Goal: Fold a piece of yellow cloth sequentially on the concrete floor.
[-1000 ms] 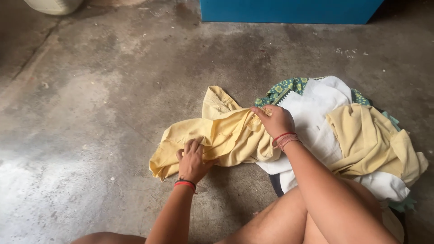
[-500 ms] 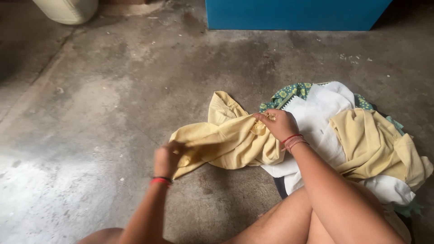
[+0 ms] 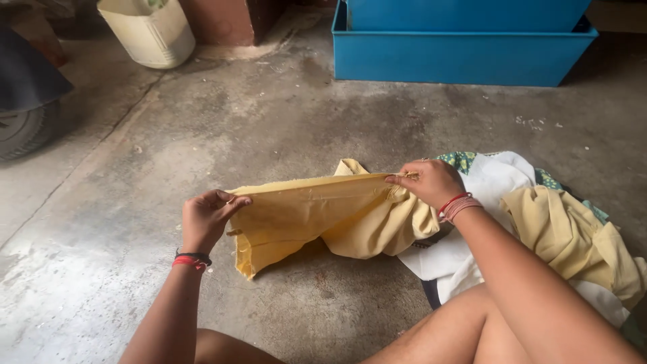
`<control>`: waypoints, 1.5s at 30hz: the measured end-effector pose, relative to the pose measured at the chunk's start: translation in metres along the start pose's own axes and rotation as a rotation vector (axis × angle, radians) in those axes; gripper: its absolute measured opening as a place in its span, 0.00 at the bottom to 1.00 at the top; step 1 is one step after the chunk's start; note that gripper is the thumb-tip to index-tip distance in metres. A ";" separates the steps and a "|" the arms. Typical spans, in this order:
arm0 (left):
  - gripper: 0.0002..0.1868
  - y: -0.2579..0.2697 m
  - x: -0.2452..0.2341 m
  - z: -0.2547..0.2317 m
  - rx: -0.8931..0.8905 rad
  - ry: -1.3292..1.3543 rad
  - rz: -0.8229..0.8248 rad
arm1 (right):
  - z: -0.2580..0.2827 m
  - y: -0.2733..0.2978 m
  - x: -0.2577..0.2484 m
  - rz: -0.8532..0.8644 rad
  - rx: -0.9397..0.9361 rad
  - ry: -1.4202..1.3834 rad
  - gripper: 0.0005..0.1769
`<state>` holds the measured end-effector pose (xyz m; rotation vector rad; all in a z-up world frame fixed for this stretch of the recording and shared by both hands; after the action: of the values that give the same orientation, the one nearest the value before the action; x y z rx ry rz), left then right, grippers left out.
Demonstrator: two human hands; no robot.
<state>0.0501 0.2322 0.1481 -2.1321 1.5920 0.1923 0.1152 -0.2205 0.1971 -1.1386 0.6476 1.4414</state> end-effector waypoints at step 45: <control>0.12 -0.042 -0.012 -0.100 0.251 -0.082 -0.384 | 0.054 -0.036 -0.124 -0.041 -0.117 -0.093 0.26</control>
<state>0.0687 0.2073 0.2524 -2.1482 1.0710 -0.0436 0.1222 -0.2173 0.3365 -1.1613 0.4774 1.5043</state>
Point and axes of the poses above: each hand's wrist, its own y-axis away from the middle knuckle, its own x-axis out of the palm, z = x × y, the point moved 4 cm from there along -y, towards the middle knuckle, and after that the axes turned 2 degrees about y, right-handed, at the moved point
